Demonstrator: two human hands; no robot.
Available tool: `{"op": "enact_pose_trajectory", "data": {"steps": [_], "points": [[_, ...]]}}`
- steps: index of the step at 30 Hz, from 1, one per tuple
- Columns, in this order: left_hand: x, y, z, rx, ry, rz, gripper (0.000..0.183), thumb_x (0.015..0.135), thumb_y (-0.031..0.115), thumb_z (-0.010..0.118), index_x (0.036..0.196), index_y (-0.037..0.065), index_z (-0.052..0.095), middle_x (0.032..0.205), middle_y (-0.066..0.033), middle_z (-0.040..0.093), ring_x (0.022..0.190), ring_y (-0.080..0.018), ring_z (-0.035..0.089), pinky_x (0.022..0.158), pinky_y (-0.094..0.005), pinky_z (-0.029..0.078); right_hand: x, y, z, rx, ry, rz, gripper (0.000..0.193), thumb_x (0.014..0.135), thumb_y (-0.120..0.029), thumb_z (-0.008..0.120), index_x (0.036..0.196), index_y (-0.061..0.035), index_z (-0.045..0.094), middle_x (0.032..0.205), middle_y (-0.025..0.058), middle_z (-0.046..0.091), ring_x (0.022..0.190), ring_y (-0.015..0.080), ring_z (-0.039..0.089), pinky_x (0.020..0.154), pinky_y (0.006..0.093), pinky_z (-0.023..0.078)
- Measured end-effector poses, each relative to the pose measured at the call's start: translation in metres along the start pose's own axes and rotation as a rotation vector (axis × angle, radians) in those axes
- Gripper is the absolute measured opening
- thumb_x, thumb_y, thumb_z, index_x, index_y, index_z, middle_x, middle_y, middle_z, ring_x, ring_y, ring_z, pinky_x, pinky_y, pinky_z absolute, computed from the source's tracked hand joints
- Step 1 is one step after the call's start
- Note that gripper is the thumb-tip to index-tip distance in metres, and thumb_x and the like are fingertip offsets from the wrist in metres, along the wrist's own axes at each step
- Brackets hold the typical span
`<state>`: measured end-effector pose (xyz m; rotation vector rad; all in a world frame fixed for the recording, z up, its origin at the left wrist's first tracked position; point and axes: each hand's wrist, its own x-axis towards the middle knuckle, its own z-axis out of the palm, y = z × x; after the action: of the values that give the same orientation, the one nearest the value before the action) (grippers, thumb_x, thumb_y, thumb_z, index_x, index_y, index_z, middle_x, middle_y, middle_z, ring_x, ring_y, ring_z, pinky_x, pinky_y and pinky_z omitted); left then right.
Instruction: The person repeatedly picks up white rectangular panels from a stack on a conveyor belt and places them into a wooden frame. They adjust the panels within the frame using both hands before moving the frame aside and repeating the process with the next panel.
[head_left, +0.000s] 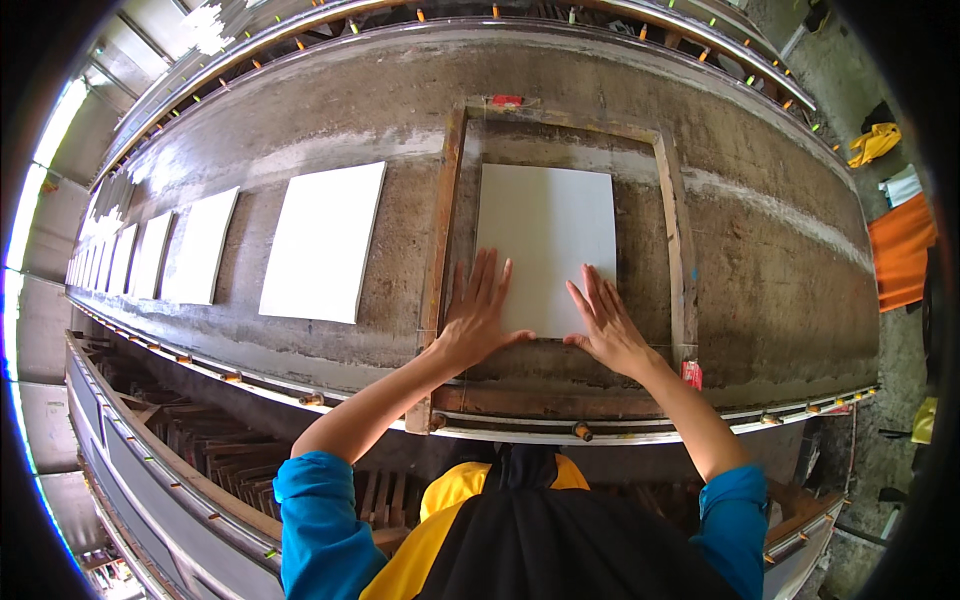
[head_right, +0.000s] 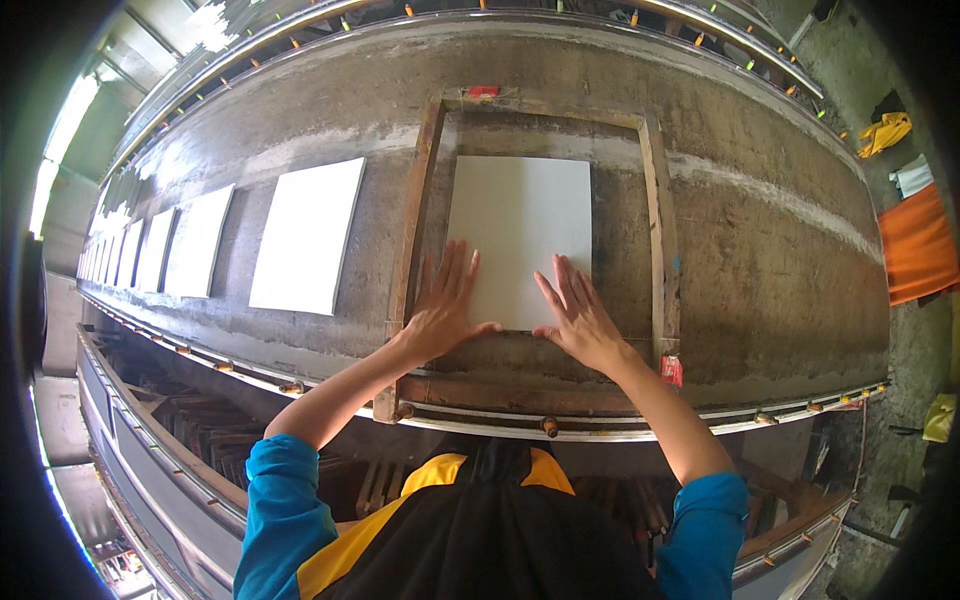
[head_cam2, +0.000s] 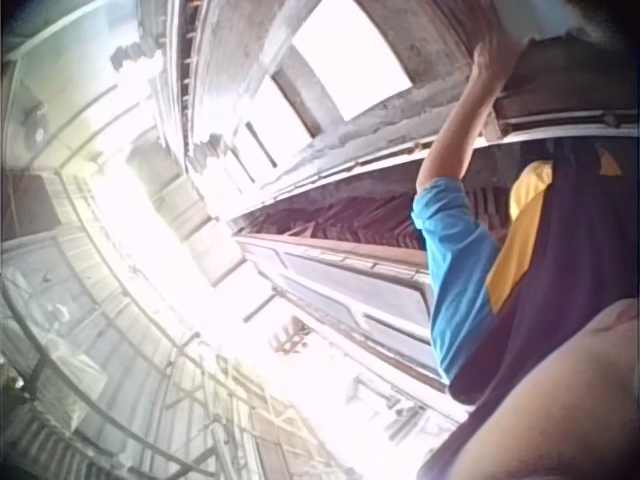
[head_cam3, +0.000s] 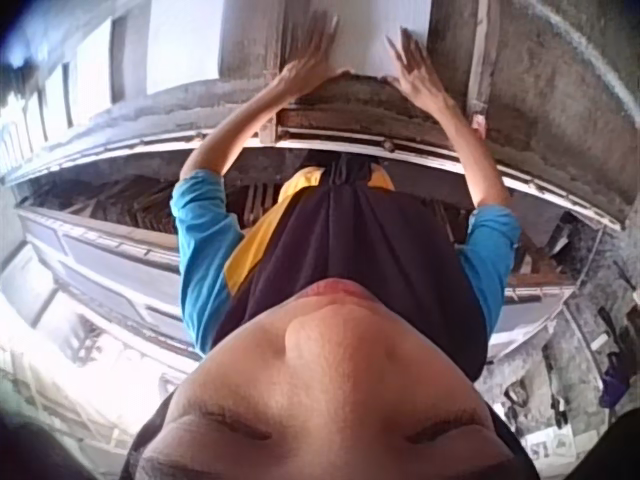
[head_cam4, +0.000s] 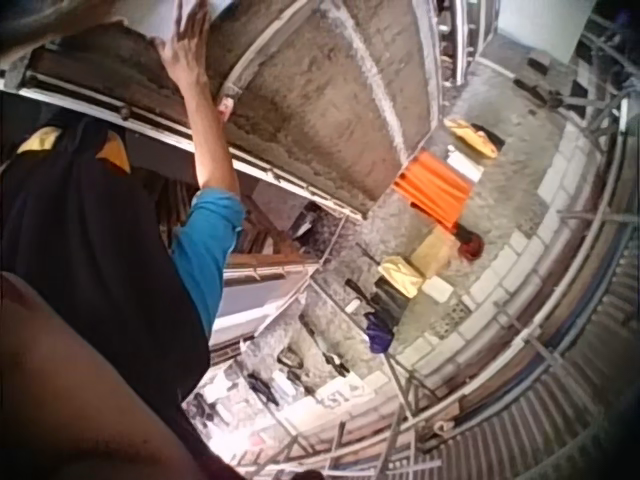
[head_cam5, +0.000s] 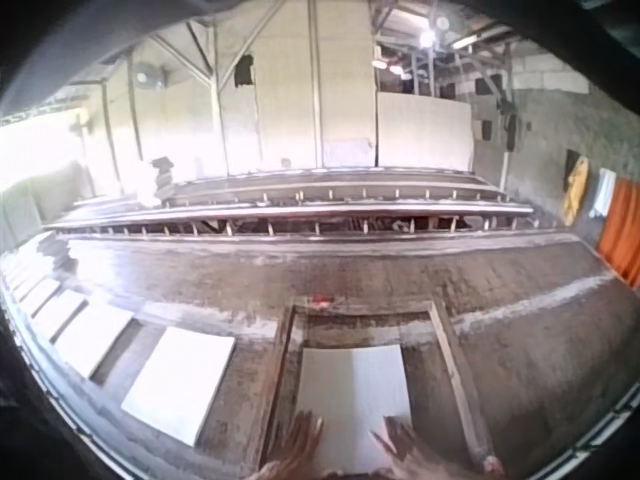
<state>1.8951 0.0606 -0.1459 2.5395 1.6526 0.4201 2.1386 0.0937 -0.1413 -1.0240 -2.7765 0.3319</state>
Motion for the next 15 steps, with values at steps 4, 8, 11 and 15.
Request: {"op": "enact_pose_trajectory", "data": {"steps": [4,8,11,15], "points": [[0.000,-0.001,0.005,0.020,-0.015,-0.017,0.100,0.072,0.063,0.050,0.133,-0.007,0.013,0.136,-0.0315,0.013,0.130,-0.0411,0.009,0.102,-0.0568,0.006,-0.003,-0.003,-0.001,0.084,0.001,0.018,0.081,0.080,-0.041,0.054,0.137,-0.0050,0.010,0.139,0.0250,0.008,0.130,0.0366,0.010,0.106,0.0465,0.017],[0.017,-0.005,0.015,-0.092,-0.100,-0.171,0.093,0.079,0.059,0.044,0.133,-0.008,0.008,0.137,-0.0306,0.010,0.130,-0.0406,0.007,0.102,-0.0568,0.006,0.005,0.007,-0.005,0.276,0.057,0.121,0.073,0.084,-0.033,0.053,0.136,-0.0035,0.011,0.139,0.0246,0.009,0.130,0.0365,0.011,0.106,0.0460,0.016],[0.050,-0.012,0.017,-0.104,-0.084,-0.278,0.090,0.081,0.057,0.042,0.133,-0.009,0.007,0.138,-0.0294,0.008,0.130,-0.0395,0.007,0.101,-0.0568,0.007,0.031,0.036,-0.005,0.257,0.166,0.187,0.067,0.086,-0.025,0.051,0.136,-0.0021,0.013,0.139,0.0252,0.012,0.130,0.0371,0.012,0.106,0.0459,0.016],[0.106,-0.043,0.049,-0.034,0.106,-0.330,0.091,0.079,0.056,0.046,0.133,-0.008,0.010,0.139,-0.0263,0.012,0.131,-0.0356,0.010,0.101,-0.0563,0.010,0.075,0.075,0.001,0.039,0.287,0.245,0.066,0.085,-0.026,0.050,0.135,-0.0011,0.014,0.136,0.0280,0.017,0.127,0.0431,0.015,0.103,0.0489,0.018]]}}
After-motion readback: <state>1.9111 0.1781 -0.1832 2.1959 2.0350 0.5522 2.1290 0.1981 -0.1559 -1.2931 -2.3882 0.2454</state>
